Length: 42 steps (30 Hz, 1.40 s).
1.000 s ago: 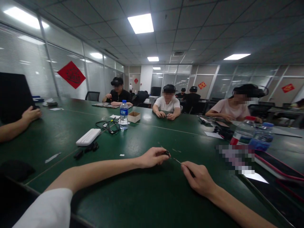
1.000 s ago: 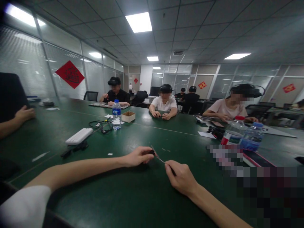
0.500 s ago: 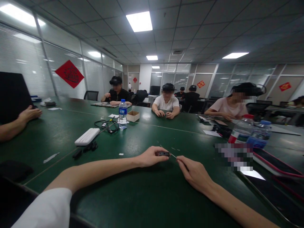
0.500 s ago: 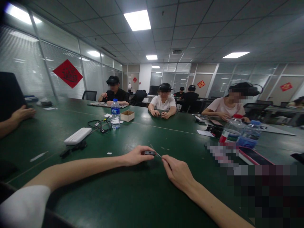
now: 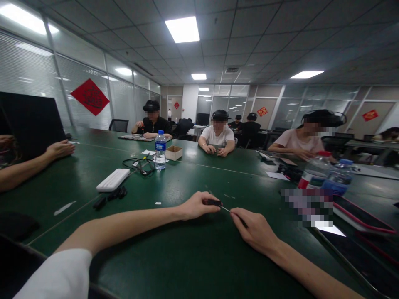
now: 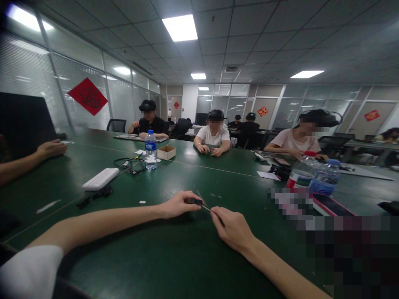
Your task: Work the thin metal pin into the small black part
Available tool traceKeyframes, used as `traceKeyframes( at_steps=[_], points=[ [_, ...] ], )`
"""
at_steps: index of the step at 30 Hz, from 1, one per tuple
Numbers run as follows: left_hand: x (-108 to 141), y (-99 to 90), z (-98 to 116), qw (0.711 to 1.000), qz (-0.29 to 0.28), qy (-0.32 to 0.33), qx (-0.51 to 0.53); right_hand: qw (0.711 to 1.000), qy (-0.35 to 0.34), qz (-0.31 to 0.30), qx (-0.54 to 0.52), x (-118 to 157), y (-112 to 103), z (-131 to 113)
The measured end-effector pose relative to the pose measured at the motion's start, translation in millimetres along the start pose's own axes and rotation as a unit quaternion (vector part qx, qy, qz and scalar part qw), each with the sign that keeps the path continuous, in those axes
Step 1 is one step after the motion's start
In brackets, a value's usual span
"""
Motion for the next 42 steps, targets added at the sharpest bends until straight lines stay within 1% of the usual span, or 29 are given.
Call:
traceKeyframes(
  at_steps=[6, 10, 14, 18, 22, 30, 32, 35, 38, 42],
  points=[
    [0, -0.2, -1, 0.999, 0.01, -0.007, 0.037, 1.0, 0.006, -0.008, 0.0, 0, 1, 1],
    [2, -2.1, 0, 1.0, 0.022, -0.007, -0.006, 1.0, 0.007, -0.009, 0.003, -1, 1, 1],
    [3, -1.1, 8, 0.999, 0.022, 0.021, -0.034, 1.0, 0.011, -0.015, 0.004, -1, 2, 1],
    [5, 5.1, 17, 0.997, 0.005, 0.056, -0.06, 1.0, 0.008, -0.026, 0.011, 0, 4, -1],
    [8, 12.5, 20, 0.993, -0.024, 0.07, -0.091, 0.999, 0.005, -0.031, 0.019, 0, 4, -3],
    [11, 17.9, 21, 0.988, -0.027, 0.095, -0.123, 0.999, -0.007, -0.024, 0.024, 2, 4, -5],
    [11, 17.1, 20, 0.988, -0.015, 0.094, -0.122, 0.999, -0.007, -0.022, 0.03, 3, 5, -3],
    [10, 13.4, 16, 0.989, 0.009, 0.071, -0.132, 0.999, 0.0, -0.018, 0.04, 5, 6, 0],
    [10, 15.4, 13, 0.987, -0.003, 0.056, -0.151, 0.998, 0.012, -0.018, 0.054, 5, 6, 2],
    [10, 17.5, 15, 0.981, -0.011, 0.066, -0.182, 0.996, 0.012, -0.037, 0.079, 6, 7, -1]
  ],
)
Point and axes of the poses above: each hand's wrist, its own x-axis away from the middle knuckle, its own y-axis out of the palm, z = x × y, the point moved 10 cm from there along -x, towards the middle knuckle, and after that the axes turned 9 degrees about z, right-handed, at the moved point
